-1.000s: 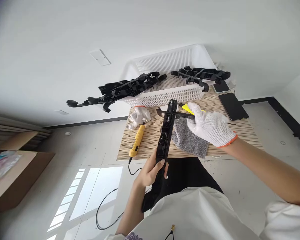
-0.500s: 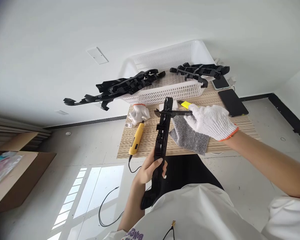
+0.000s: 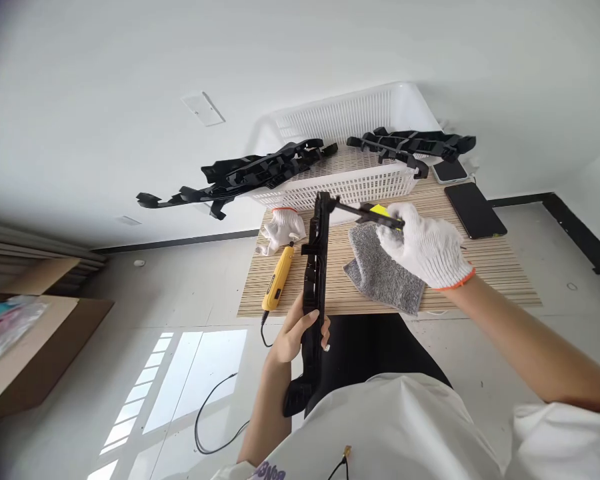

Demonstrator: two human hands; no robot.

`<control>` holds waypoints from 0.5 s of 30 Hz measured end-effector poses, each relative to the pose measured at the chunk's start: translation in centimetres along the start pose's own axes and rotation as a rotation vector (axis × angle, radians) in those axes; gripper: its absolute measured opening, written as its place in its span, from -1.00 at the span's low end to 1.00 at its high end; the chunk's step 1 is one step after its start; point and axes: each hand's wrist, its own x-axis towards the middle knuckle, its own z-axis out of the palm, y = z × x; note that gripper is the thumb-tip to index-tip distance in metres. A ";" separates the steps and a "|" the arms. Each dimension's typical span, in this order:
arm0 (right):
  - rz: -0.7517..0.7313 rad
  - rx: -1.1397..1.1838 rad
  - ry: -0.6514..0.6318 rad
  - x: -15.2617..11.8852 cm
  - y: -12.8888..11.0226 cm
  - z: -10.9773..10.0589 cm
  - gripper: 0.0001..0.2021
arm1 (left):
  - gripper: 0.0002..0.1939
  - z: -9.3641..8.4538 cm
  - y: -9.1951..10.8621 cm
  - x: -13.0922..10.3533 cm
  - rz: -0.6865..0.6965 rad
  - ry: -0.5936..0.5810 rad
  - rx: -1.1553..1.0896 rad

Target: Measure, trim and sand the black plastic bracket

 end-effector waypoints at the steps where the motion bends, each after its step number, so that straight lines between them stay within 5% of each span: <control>1: -0.007 0.000 -0.020 -0.6 -0.1 0.9 -0.39 | -0.61 -0.1 0.1 0.3 0.019 0.020 -0.047; 6: -0.055 -0.033 -0.427 -2.2 -1.0 3.9 -0.42 | -0.63 -0.2 1.2 2.7 0.150 0.106 -0.211; 15: -0.033 -0.009 -0.481 -1.9 -0.9 3.7 -0.40 | -0.63 0.5 0.5 5.0 0.083 0.119 -0.160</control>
